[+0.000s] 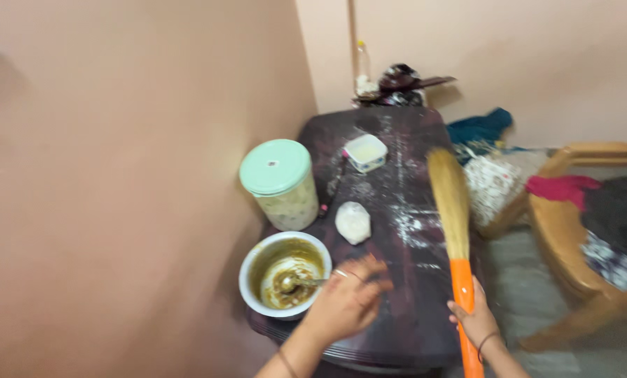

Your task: The person sweeps the floor with a broom, moves a bowl of liquid on a table, and then picks up and organizes pillows and clothes on a chair.

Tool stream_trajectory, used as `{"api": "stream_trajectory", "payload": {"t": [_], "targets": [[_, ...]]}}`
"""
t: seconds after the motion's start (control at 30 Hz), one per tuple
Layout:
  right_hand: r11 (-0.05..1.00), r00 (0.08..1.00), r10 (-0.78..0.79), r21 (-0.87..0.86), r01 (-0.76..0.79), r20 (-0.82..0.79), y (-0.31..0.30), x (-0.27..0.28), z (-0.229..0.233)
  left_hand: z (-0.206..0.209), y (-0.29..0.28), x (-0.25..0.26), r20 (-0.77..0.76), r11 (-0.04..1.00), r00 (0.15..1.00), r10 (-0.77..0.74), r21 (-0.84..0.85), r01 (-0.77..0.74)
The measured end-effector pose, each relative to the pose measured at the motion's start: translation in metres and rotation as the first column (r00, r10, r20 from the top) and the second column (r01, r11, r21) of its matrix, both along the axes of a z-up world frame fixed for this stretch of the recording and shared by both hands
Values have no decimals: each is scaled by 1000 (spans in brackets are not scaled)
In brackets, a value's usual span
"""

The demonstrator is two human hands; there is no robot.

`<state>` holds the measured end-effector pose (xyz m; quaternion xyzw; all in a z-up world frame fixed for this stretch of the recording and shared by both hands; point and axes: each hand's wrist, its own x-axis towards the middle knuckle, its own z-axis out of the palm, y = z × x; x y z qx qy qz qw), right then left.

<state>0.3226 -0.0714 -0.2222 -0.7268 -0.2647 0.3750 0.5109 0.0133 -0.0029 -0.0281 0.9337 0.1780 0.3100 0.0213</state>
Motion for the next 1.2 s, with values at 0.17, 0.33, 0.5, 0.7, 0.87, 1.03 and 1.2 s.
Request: {"api": "stream_trajectory", "payload": {"t": [0.17, 0.33, 0.5, 0.7, 0.87, 1.03, 1.2], "targets": [[987, 906, 161, -84, -139, 393, -28, 13, 8, -124, 10, 41, -502, 899, 847, -177, -432, -68], [725, 540, 665, -618, -303, 516, -63, -1, -24, -201, 38, 61, -790, 796, 591, -161, -458, -396], [710, 603, 602, -697, -104, 524, -100, 8, -49, -221, 46, 79, -838, 790, 516, -175, -432, -434], [760, 722, 301, -614, 214, 623, -117, 22, -54, -145, 76, 101, -599, 789, 788, -143, -550, -275], [821, 679, 259, -527, 221, 687, -95, -11, -31, -98, 145, 118, -428, 776, 903, 35, -558, -294], [655, 595, 642, -750, -96, 484, -61, -50, -13, -109, 215, 114, -473, 728, 857, 205, -511, -457], [679, 686, 503, -732, 62, 525, -70, -24, -18, -137, 257, 92, -571, 723, 756, 322, -367, -585]]}}
